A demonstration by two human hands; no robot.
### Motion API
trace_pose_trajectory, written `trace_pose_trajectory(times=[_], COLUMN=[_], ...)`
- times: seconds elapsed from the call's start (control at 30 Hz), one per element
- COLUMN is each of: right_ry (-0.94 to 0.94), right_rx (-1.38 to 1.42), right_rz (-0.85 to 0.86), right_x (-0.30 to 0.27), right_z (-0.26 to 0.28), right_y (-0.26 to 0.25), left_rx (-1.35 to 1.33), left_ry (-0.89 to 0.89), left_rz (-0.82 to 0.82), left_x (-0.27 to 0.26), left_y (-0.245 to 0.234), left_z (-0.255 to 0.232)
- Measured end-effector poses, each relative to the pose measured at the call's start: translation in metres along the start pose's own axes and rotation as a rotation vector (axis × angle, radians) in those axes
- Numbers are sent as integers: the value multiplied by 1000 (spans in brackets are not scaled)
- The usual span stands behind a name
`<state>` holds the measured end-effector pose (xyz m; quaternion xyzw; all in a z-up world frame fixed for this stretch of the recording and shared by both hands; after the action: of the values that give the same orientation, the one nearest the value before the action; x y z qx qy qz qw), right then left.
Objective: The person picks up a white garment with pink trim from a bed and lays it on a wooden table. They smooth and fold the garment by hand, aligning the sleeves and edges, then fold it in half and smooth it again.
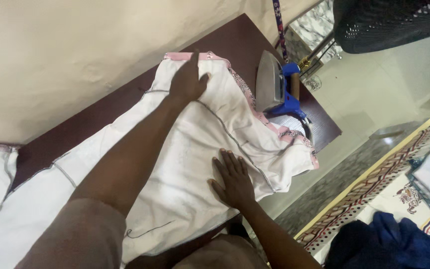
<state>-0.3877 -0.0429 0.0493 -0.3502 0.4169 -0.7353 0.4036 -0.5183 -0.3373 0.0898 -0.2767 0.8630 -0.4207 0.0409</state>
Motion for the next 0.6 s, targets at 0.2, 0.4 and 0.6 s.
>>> trace_pose_trajectory(times=[0.2, 0.4, 0.6], right_ry=[189, 660, 1115], right_rx=[208, -5, 1010], right_rz=[-211, -477, -423], right_x=[-23, -113, -203], right_z=[-41, -127, -188], right_y=[-43, -76, 9], left_rx=[153, 72, 202], left_ry=[308, 453, 244], left_rz=[134, 320, 402], left_x=[-145, -168, -145], left_y=[40, 113, 149], left_z=[-44, -100, -94])
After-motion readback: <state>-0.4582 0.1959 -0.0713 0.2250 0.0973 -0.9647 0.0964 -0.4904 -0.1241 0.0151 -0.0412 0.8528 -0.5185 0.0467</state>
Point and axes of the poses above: each hand's wrist, its own x-axis towards the middle knuckle, its own y-axis out of the palm, z = x × y, the point moved 10 cm from there along x, towards the middle knuckle, and after that the axes turned 4 degrees about -x, right-handed, at the moved point
